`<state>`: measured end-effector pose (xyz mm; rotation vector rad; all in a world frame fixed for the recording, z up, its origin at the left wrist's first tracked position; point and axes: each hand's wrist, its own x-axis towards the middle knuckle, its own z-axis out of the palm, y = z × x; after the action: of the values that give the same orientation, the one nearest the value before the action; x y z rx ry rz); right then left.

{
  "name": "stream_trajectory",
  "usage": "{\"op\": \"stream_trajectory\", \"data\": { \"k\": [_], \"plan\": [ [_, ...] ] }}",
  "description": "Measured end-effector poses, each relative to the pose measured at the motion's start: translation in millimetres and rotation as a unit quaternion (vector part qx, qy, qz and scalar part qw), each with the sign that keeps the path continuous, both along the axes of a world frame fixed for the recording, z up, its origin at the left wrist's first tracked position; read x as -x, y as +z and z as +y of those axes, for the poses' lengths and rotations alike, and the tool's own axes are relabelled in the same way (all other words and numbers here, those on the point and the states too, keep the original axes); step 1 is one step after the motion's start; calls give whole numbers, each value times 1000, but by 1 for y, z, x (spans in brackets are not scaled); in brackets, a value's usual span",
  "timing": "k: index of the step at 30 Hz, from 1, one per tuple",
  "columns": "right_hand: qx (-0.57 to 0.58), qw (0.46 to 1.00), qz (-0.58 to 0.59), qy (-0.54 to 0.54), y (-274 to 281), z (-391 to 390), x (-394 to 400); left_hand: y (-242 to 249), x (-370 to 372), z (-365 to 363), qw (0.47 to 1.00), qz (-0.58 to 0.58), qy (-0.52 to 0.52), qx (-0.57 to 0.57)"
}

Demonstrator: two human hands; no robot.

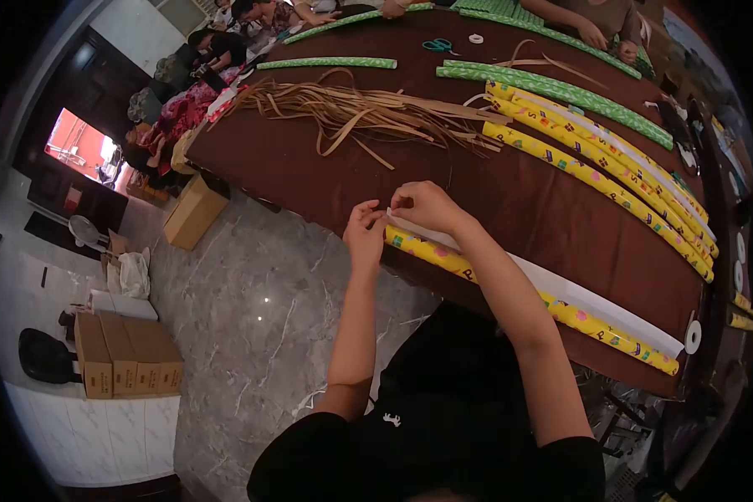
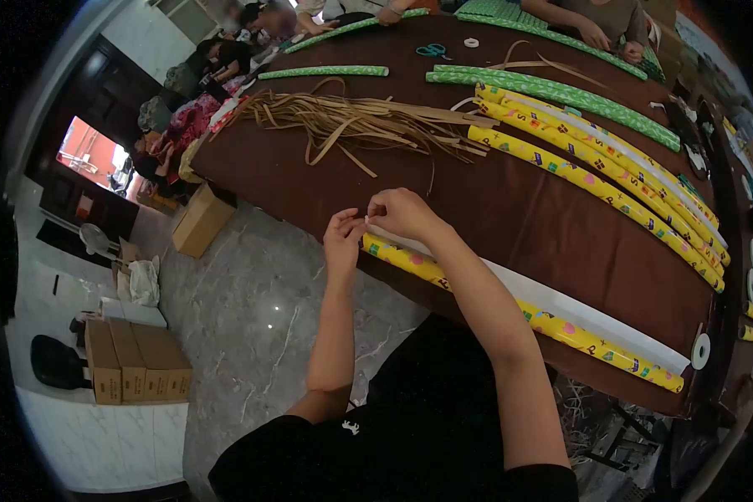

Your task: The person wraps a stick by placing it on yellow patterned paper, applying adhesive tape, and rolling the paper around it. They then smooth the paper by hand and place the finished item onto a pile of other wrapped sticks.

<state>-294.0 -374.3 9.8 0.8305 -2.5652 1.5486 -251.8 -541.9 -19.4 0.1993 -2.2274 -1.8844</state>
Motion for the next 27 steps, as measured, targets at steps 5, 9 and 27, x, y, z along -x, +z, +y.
{"op": "stream_trajectory", "data": {
  "k": [5,9,27],
  "plan": [
    [-2,1000,21,7,-5,-3,0,11,-3,4,999,-47,7,-4],
    [-6,999,39,-9,-1,-4,-6,-7,4,0,1000,1,1,31],
    [-156,950,261,-72,-4,-8,-12,-4,10,4,1000,-9,13,-5]
  ]
}}
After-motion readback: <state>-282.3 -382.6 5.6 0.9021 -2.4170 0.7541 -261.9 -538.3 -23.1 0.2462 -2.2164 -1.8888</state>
